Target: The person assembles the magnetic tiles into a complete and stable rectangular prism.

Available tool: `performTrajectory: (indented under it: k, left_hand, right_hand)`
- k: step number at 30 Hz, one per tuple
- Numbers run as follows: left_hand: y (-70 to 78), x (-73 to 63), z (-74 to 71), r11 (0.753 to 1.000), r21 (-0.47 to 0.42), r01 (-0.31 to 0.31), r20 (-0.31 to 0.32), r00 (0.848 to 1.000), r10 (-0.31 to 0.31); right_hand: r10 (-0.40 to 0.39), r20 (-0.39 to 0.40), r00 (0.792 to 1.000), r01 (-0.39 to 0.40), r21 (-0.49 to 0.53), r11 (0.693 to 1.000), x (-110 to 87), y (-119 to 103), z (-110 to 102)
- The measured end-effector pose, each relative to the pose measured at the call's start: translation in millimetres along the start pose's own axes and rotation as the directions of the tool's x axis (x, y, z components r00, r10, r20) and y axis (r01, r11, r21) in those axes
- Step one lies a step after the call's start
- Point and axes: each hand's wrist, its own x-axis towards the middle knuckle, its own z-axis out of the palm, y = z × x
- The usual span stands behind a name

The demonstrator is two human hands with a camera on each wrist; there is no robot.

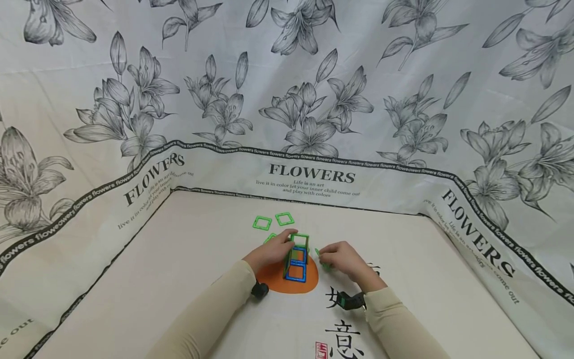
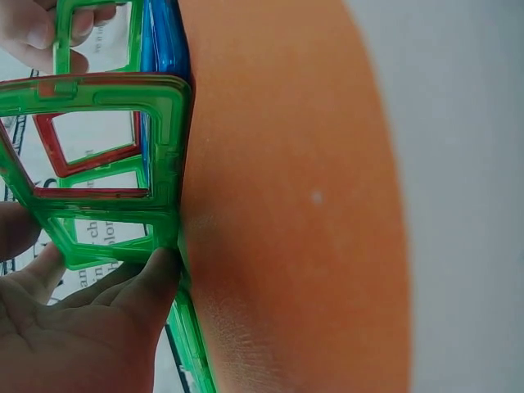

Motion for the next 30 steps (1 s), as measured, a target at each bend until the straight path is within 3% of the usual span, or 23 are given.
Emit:
performTrajectory:
  k: [16, 30]
  left_hand:
    - [-1.1, 0.8, -0.6, 1.000, -0.019, -0.004, 0.008, 1.000, 0.004]
    - [-0.8, -0.2, -0.8, 1.000, -0.008, -0.011, 0.006, 1.000, 0.011]
  right_hand:
    - [0.017, 0.063, 0.998, -0.032, 0.254, 0.967, -14.6, -3, 12]
    - [0.023, 0.112, 0.993, -0.071, 0.446, 0.892, -24.0, -3, 23]
